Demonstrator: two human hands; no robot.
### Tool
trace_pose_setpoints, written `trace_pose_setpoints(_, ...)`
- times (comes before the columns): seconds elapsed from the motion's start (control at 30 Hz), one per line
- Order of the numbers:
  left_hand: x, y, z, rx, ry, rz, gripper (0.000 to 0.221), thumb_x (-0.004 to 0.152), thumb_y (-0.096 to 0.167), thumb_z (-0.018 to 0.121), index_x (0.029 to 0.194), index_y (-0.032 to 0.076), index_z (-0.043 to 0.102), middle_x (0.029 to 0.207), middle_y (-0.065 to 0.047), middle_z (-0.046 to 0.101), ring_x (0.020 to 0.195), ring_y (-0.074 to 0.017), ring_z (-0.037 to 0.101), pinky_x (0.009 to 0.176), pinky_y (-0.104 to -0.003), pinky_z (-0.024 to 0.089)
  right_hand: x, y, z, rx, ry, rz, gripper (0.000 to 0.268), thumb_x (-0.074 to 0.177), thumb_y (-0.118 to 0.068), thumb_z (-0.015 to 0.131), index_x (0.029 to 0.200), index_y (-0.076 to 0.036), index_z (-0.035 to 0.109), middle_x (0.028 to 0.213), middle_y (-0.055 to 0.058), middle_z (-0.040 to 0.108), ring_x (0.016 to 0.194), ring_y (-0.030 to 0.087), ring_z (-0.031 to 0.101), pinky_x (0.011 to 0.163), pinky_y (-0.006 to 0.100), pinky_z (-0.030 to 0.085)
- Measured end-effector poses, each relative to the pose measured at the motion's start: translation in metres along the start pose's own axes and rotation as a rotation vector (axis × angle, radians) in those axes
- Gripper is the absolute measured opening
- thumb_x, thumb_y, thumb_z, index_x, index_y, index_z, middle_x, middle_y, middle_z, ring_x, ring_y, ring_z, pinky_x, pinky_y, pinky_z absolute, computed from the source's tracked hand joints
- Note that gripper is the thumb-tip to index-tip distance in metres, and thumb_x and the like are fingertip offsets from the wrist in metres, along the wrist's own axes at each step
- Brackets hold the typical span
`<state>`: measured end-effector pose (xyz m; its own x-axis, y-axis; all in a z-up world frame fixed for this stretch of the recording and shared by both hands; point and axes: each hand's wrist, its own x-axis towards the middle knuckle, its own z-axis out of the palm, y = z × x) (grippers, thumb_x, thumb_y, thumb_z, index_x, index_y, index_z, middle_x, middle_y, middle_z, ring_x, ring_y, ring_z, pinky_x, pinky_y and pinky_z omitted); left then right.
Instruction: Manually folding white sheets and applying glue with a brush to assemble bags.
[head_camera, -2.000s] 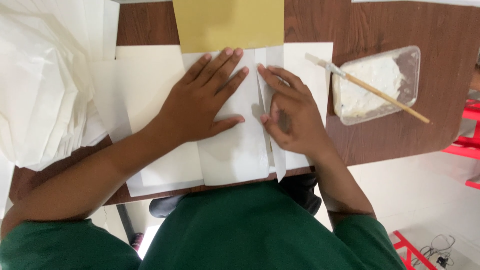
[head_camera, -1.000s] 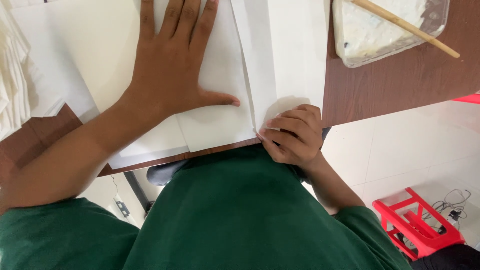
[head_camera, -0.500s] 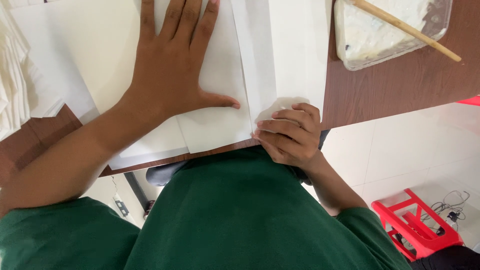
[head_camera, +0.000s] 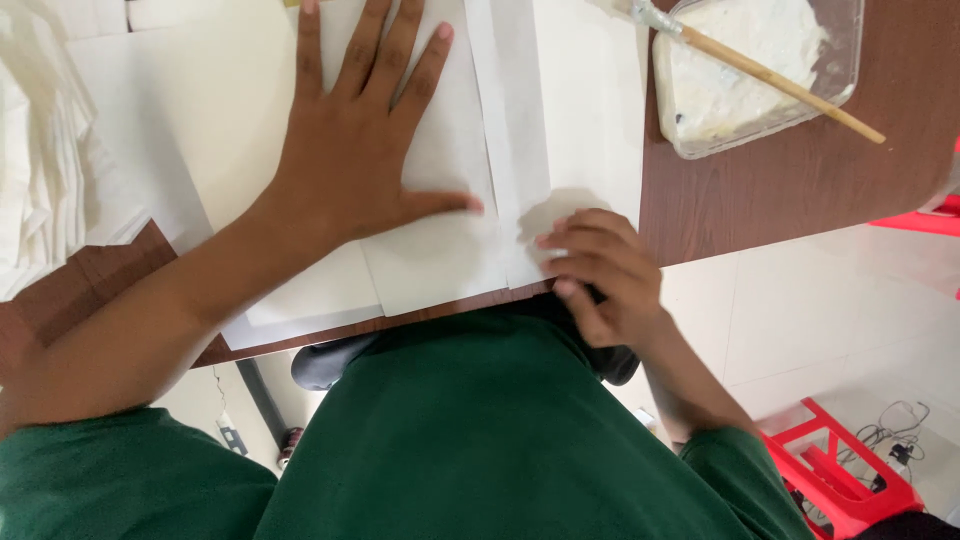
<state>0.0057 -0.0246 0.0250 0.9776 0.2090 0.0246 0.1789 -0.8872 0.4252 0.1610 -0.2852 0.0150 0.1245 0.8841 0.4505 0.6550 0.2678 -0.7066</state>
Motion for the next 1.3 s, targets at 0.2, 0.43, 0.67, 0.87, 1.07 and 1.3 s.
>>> trace_pose_setpoints(0.2,-0.002,-0.023,0.009,0.122,0.206,0.128,0.069,0.114,0.044,0.072,0.159,-0.007,0.06,0.164,-0.032,0.037,0.149,-0.0506,0.034,0.116,-0.073,0.018,0.054,0.009,-0.016,-0.266,-0.255,0.108,0.036,0.114,-0.009,0.04,0.143,0.007,0.053,0.152,0.023,0.047,0.146,0.042,0.046,0.124,0.054,0.044)
trace_pose_setpoints(0.43,0.0,-0.017,0.002,0.011,0.099,0.035,0.083,0.107,0.053,0.061,0.167,-0.001,0.041,0.169,-0.027,0.02,0.154,-0.0465,0.014,0.118,-0.073,0.006,0.098,0.027,0.003,-0.554,-0.563,0.211,0.06,0.118,-0.036,0.04,0.165,-0.002,0.023,0.173,0.012,0.015,0.161,0.035,0.009,0.133,0.057,0.015)
trace_pose_setpoints(0.67,-0.001,-0.017,0.003,0.007,0.088,0.034,0.084,0.109,0.056,0.055,0.168,-0.001,0.036,0.169,-0.027,0.019,0.154,-0.0471,0.013,0.118,-0.073,0.006,0.124,0.036,0.012,-0.547,-0.586,0.221,0.07,0.118,-0.051,0.037,0.169,-0.007,0.016,0.175,0.007,0.009,0.16,0.034,-0.005,0.133,0.062,0.003)
trace_pose_setpoints(0.87,-0.005,-0.024,0.012,0.108,0.168,0.06,0.086,0.108,0.059,0.064,0.165,-0.001,0.044,0.165,-0.027,0.034,0.149,-0.0477,0.03,0.115,-0.069,0.019,0.092,0.025,0.01,-0.558,-0.68,0.165,0.082,0.112,-0.062,0.029,0.168,-0.005,0.012,0.175,0.013,0.006,0.163,0.037,0.0,0.133,0.061,0.0)
trace_pose_setpoints(1.07,-0.004,-0.026,0.016,0.178,0.185,0.059,0.087,0.107,0.063,0.07,0.165,0.003,0.044,0.163,-0.024,0.039,0.147,-0.0437,0.034,0.112,-0.066,0.028,0.033,-0.002,0.011,-0.625,-0.737,0.075,0.097,0.102,-0.074,0.018,0.164,0.0,0.015,0.171,0.022,0.015,0.16,0.039,0.012,0.129,0.061,0.006)
trace_pose_setpoints(1.3,-0.006,-0.03,0.018,0.303,0.27,0.102,0.084,0.105,0.067,0.077,0.159,0.006,0.056,0.156,-0.017,0.054,0.138,-0.0368,0.049,0.107,-0.055,0.041,-0.023,-0.02,0.003,-0.648,-0.79,-0.09,0.082,0.108,-0.067,0.025,0.163,-0.007,0.027,0.168,0.017,0.028,0.157,0.034,0.025,0.128,0.054,0.016)
